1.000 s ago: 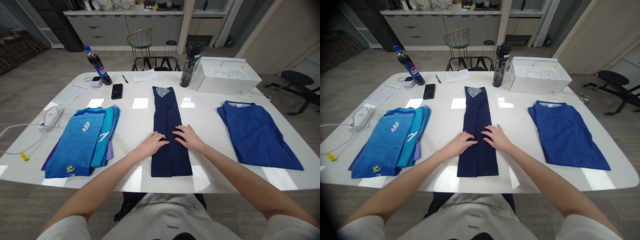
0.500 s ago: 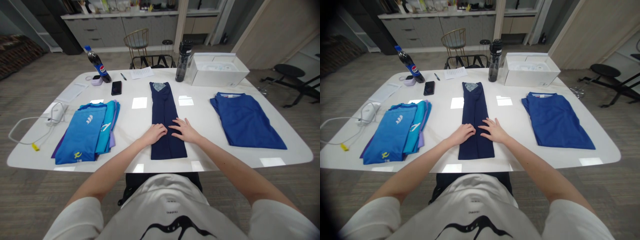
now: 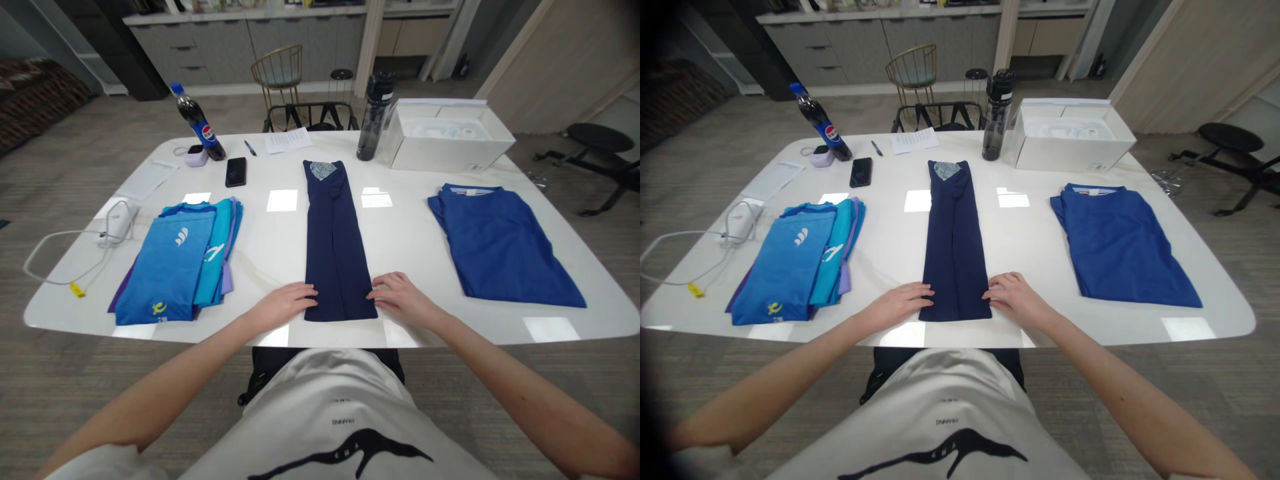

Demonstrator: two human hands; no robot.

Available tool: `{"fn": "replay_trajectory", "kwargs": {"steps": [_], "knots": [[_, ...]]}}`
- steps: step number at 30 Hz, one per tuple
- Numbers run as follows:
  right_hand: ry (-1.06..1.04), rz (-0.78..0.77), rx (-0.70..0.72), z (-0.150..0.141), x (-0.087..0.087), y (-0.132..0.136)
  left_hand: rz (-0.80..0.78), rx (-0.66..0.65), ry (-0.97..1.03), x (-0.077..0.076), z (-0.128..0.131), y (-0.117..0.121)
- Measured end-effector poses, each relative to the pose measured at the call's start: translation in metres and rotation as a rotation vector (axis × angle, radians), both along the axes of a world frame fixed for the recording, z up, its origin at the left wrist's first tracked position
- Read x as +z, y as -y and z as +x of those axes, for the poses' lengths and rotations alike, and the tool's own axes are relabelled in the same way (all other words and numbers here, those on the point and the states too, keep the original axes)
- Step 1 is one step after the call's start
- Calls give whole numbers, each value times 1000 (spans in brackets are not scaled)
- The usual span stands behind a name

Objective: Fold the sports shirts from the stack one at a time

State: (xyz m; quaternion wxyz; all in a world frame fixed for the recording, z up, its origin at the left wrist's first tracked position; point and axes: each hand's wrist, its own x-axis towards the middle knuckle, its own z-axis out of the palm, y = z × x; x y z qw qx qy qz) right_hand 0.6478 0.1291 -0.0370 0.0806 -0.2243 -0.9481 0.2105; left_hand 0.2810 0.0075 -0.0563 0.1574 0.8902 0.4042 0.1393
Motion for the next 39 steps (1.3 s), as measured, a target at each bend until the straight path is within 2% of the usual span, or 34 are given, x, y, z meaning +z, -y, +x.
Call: {"fn": "replay_trajectory", "kwargs": {"steps": [3, 6, 10, 13, 16, 18, 20, 22, 24, 25, 27, 30, 32, 36, 39], "knots": [[5, -4, -17, -8, -1, 8, 27, 49, 19, 2, 8, -1], [15, -76, 1, -10, 5, 22, -30, 63, 59, 9, 13, 9], [-18, -335, 61, -10, 25, 50, -257, 86, 154, 24, 20, 33], [-43, -531, 64, -15, 49, 56, -381, 123, 288, 43, 21, 34], [-107, -616, -39, -30, 73, 29, -415, 233, 471, 70, 14, 0], [-212, -625, -128, -49, 85, -13, -380, 361, 638, 85, 7, -46], [-366, -599, -238, -75, 88, -68, -320, 509, 835, 92, 0, -105], [-515, -539, -418, -107, 80, -128, -298, 662, 1066, 86, -7, -168], [-548, -428, -662, -137, 60, -181, -393, 812, 1171, 67, -14, -222], [-494, -383, -768, -150, 46, -200, -464, 882, 1165, 55, -17, -242], [-257, -319, -863, -167, 19, -225, -494, 986, 1101, 28, -22, -268], [-28, -177, -887, -176, -14, -231, -363, 1036, 923, -3, -27, -278], [-19, -107, -884, -175, -23, -226, -220, 995, 796, -11, -28, -276], [-208, -5, -832, -169, -19, -219, -1, 849, 655, -7, -29, -278], [-274, 64, -840, -165, -17, -219, 10, 835, 633, -5, -28, -283]]}}
